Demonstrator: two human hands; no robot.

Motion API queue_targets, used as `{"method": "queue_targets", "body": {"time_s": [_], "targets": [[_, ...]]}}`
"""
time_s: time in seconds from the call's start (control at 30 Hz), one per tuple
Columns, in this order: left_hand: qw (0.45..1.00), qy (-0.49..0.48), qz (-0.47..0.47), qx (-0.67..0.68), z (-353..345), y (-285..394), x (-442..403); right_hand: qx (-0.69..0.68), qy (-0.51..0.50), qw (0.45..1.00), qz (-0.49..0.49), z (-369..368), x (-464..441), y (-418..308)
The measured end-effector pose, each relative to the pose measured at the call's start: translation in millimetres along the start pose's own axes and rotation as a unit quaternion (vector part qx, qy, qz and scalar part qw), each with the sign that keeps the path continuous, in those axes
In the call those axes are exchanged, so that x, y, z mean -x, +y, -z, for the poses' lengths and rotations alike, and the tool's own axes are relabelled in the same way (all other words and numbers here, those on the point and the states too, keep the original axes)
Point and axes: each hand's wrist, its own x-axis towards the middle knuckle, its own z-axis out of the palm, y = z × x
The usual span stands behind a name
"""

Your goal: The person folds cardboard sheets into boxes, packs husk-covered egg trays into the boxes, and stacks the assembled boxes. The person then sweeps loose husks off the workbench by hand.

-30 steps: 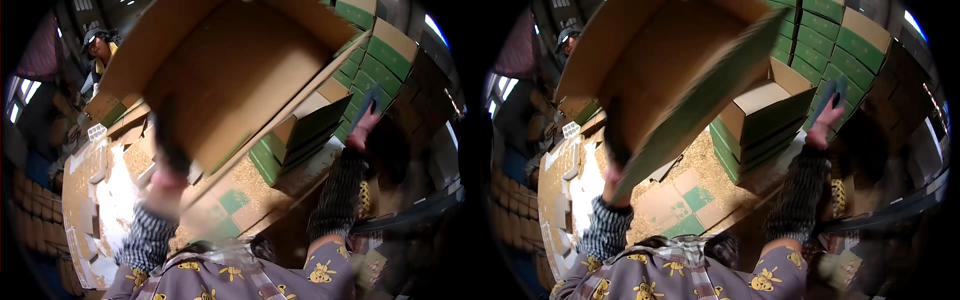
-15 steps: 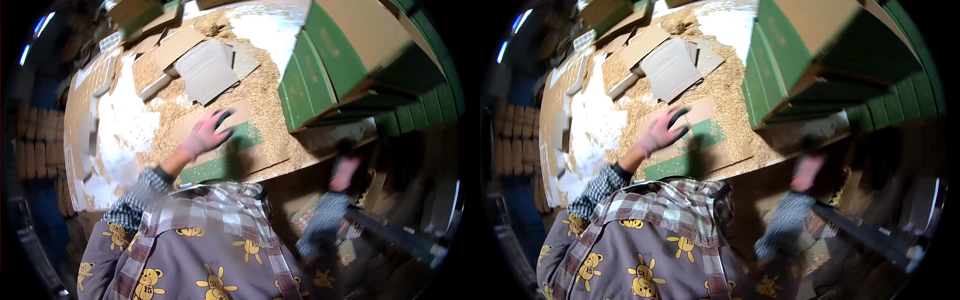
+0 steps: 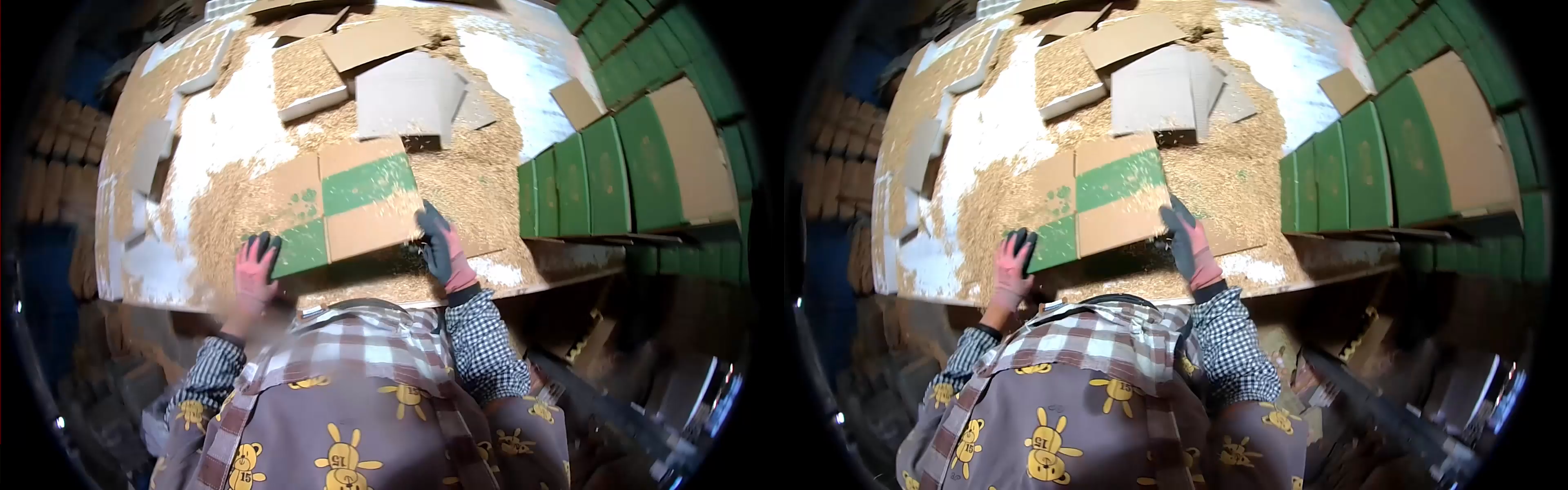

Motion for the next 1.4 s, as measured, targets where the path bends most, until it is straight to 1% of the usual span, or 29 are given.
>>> {"method": "queue_targets", "body": {"time_s": [0.03, 0.07, 0.13, 0.17, 0.2, 0.23, 0.3, 0.33, 0.37, 0.4, 0.43, 0.5, 0.53, 0.57, 0.63, 0.7, 0.77, 0.83, 0.87, 0.9, 0.97, 1.0, 1.03, 1.07, 1.1, 1.17, 1.27, 1.37, 1.4], "targets": [[0.997, 0.034, 0.005, 0.073, 36, 8, -12, 0.161, -0.002, 0.982, 0.102, 12, 0, 3], [0.996, 0.055, -0.01, 0.066, 78, 17, -26, 0.291, 0.024, 0.936, 0.197, 24, 0, 6], [0.993, 0.09, -0.026, 0.076, 133, 17, -45, 0.182, 0.147, 0.965, 0.116, 41, -6, -6], [0.99, 0.105, -0.032, 0.09, 150, 12, -54, 0.059, 0.243, 0.966, 0.073, 50, -15, -2], [0.981, 0.128, -0.051, 0.134, 165, 11, -62, 0.271, 0.376, 0.882, 0.081, 81, -27, 27], [0.974, 0.087, -0.014, 0.211, 182, 16, -67, 0.378, 0.465, 0.796, -0.088, 65, -14, -4], [0.975, 0.059, 0.015, 0.214, 199, 22, -76, 0.471, 0.434, 0.752, -0.155, 73, -18, 32], [0.976, 0.035, 0.013, 0.213, 207, 27, -84, 0.261, 0.337, 0.897, -0.115, 94, -34, 80], [0.977, 0.039, 0.008, 0.211, 203, 31, -94, 0.034, 0.211, 0.975, -0.063, 92, -37, 75], [0.954, 0.056, 0.01, 0.294, 197, 34, -103, 0.004, 0.16, 0.986, -0.049, 92, -29, 75], [0.925, 0.069, 0.012, 0.373, 196, 41, -112, -0.064, 0.184, 0.981, -0.011, 92, -34, 78], [0.916, 0.054, 0.016, 0.396, 205, 74, -142, -0.336, 0.271, 0.901, 0.038, 114, -41, 71], [0.88, 0.034, 0.023, 0.473, 208, 97, -157, -0.444, 0.227, 0.866, 0.023, 137, -40, 56], [0.836, 0.012, 0.03, 0.548, 210, 118, -172, -0.557, 0.204, 0.798, 0.106, 157, -39, 48], [0.781, -0.026, 0.056, 0.622, 185, 148, -206, -0.616, 0.177, 0.767, 0.043, 177, -32, 38], [0.749, -0.064, 0.059, 0.657, 168, 194, -233, -0.611, 0.188, 0.765, 0.08, 187, -36, 45], [0.751, -0.119, 0.064, 0.647, 137, 223, -257, -0.606, 0.193, 0.764, 0.11, 196, -43, 52], [0.696, -0.17, 0.099, 0.69, 122, 276, -270, -0.578, 0.163, 0.793, 0.103, 224, -43, 59], [0.741, -0.18, 0.099, 0.64, 101, 296, -280, -0.55, 0.162, 0.812, 0.105, 238, -47, 73], [0.781, -0.187, 0.102, 0.587, 72, 309, -289, -0.509, 0.225, 0.827, 0.076, 246, -47, 82], [0.904, -0.044, 0.034, 0.423, 20, 328, -294, -0.279, 0.37, 0.884, 0.061, 218, -35, 50], [0.906, -0.065, 0.051, 0.415, 29, 328, -290, -0.337, 0.296, 0.882, 0.143, 210, -43, 66], [0.907, -0.089, 0.067, 0.407, 38, 327, -284, -0.132, 0.276, 0.937, 0.168, 210, -59, 102], [0.891, -0.036, 0.036, 0.452, 30, 317, -279, 0.136, 0.316, 0.939, 0.026, 193, -57, 90], [0.889, -0.034, 0.051, 0.454, 23, 301, -272, 0.395, 0.326, 0.852, -0.112, 170, -56, 80], [0.92, -0.062, 0.133, 0.364, 50, 261, -252, 0.378, 0.254, 0.886, -0.089, 133, -61, 68], [0.933, -0.017, 0.185, 0.307, 61, 173, -206, 0.416, 0.159, 0.895, 0.01, 46, -64, 74], [0.92, -0.022, 0.242, 0.309, 102, 98, -157, 0.428, 0.085, 0.9, 0.012, -59, -70, 73], [0.926, 0.017, 0.256, 0.277, 106, 75, -142, 0.414, 0.056, 0.908, 0.018, -89, -78, 80]]}}
